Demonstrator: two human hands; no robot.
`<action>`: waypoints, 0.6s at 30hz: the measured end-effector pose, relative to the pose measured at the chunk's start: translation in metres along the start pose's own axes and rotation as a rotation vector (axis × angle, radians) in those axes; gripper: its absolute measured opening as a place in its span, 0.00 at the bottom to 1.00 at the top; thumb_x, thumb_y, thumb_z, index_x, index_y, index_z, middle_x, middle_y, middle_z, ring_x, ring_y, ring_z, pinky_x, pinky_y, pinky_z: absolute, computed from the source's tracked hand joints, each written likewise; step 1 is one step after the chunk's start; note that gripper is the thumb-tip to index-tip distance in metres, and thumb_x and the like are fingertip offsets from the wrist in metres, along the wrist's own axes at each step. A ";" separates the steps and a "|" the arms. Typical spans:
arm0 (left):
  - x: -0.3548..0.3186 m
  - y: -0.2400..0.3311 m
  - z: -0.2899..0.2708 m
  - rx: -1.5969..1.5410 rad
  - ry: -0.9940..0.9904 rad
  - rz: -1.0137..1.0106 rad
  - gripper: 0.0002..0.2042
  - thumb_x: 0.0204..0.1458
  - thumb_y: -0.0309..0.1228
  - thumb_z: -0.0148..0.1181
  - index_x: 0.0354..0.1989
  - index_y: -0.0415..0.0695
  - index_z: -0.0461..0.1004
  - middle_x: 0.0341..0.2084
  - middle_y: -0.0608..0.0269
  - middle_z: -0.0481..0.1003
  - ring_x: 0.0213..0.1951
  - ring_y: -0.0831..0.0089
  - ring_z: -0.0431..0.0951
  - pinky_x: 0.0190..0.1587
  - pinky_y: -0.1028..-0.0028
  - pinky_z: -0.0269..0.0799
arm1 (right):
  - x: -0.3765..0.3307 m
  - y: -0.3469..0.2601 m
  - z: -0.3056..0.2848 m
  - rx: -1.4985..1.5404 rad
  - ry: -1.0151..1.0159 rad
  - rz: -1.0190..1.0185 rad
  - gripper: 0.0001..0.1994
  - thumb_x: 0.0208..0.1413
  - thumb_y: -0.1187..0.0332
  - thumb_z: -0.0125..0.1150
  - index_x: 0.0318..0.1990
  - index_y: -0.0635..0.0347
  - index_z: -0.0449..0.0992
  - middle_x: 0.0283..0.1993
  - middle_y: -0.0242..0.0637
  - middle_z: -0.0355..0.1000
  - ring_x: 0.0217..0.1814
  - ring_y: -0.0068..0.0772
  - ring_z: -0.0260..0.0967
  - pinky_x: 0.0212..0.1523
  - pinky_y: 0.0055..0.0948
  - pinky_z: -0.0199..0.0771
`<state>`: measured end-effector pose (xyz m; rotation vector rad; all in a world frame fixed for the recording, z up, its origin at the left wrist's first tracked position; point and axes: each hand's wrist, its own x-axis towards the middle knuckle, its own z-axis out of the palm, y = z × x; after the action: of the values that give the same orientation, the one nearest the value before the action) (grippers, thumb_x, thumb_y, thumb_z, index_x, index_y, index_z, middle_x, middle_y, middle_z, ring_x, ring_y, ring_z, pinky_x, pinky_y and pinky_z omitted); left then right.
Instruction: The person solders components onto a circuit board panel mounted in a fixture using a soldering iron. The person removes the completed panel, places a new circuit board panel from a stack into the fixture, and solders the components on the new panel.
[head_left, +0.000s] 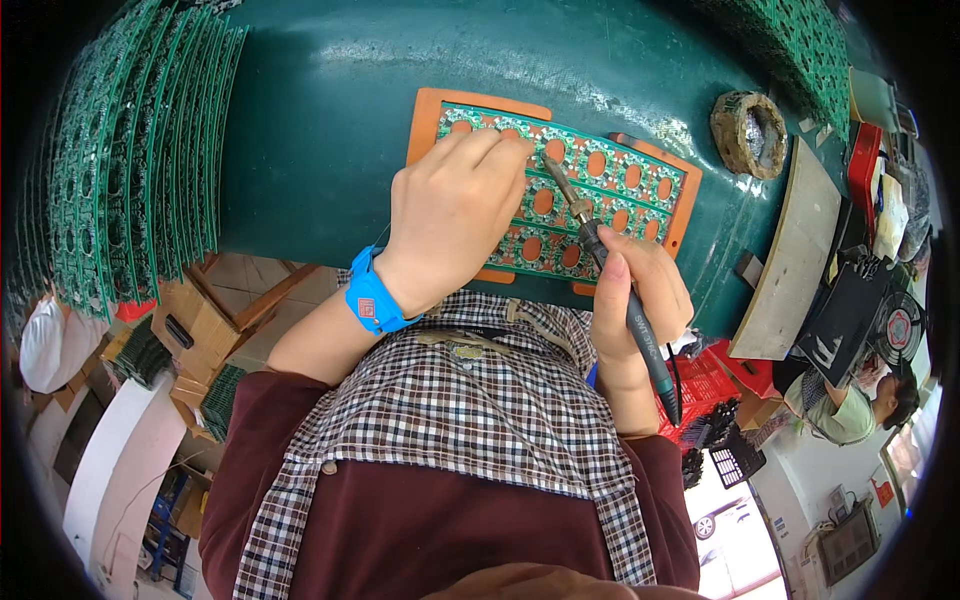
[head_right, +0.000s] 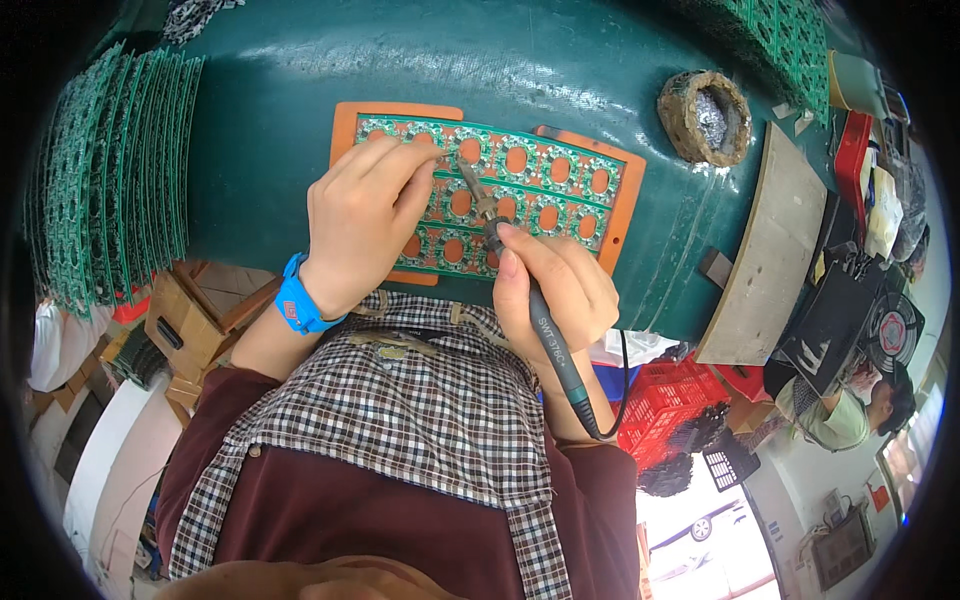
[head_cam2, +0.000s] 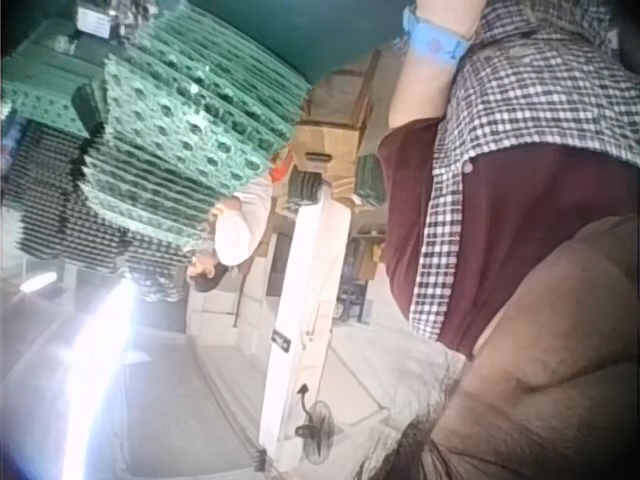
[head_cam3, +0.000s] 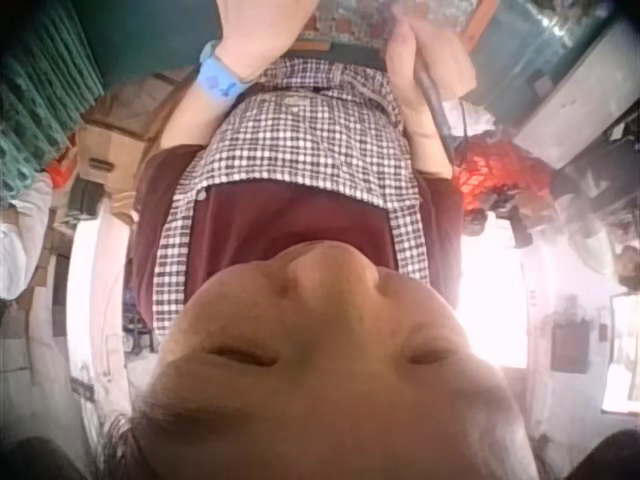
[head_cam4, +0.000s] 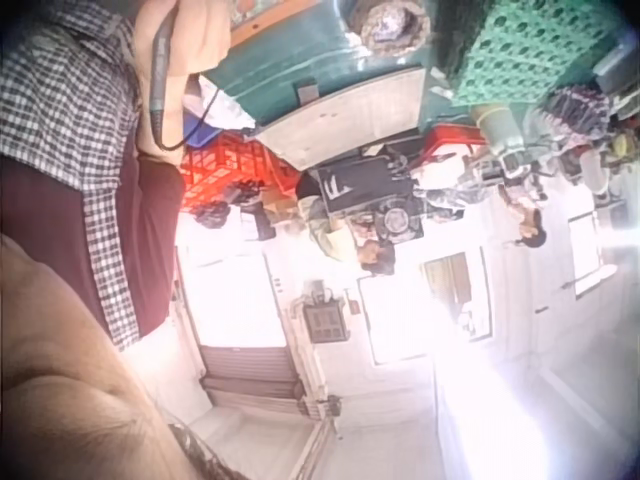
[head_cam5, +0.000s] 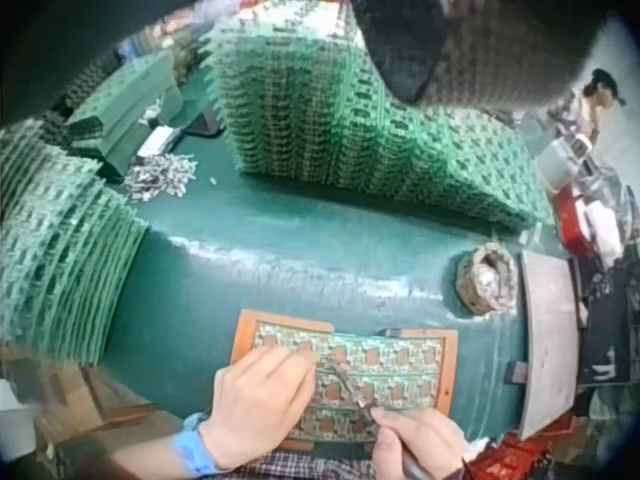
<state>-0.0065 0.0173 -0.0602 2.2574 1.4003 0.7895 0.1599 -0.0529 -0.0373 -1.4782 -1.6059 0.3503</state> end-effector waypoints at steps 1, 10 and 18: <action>0.000 0.000 0.000 -0.001 -0.001 0.000 0.05 0.44 0.25 0.60 0.31 0.46 0.74 0.26 0.65 0.74 0.29 0.68 0.76 0.27 0.71 0.74 | 0.000 0.000 0.001 -0.005 -0.007 -0.003 0.06 0.46 0.77 0.59 0.33 0.68 0.78 0.23 0.39 0.74 0.21 0.30 0.71 0.22 0.25 0.70; 0.009 -0.001 -0.009 -0.098 0.049 -0.101 0.04 0.44 0.23 0.59 0.28 0.43 0.71 0.27 0.63 0.67 0.23 0.65 0.74 0.24 0.69 0.71 | 0.009 -0.003 0.004 -0.029 0.000 -0.078 0.06 0.45 0.76 0.60 0.32 0.66 0.78 0.23 0.38 0.74 0.19 0.30 0.69 0.20 0.24 0.69; 0.008 -0.002 -0.005 -0.140 -0.032 -0.088 0.06 0.45 0.19 0.58 0.32 0.41 0.74 0.29 0.62 0.70 0.24 0.68 0.74 0.25 0.72 0.70 | 0.006 -0.008 0.005 -0.062 -0.086 -0.028 0.06 0.45 0.77 0.60 0.32 0.66 0.78 0.22 0.37 0.73 0.19 0.31 0.69 0.20 0.24 0.68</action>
<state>-0.0081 0.0250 -0.0554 2.0795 1.3750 0.7938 0.1515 -0.0475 -0.0322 -1.5038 -1.7175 0.3554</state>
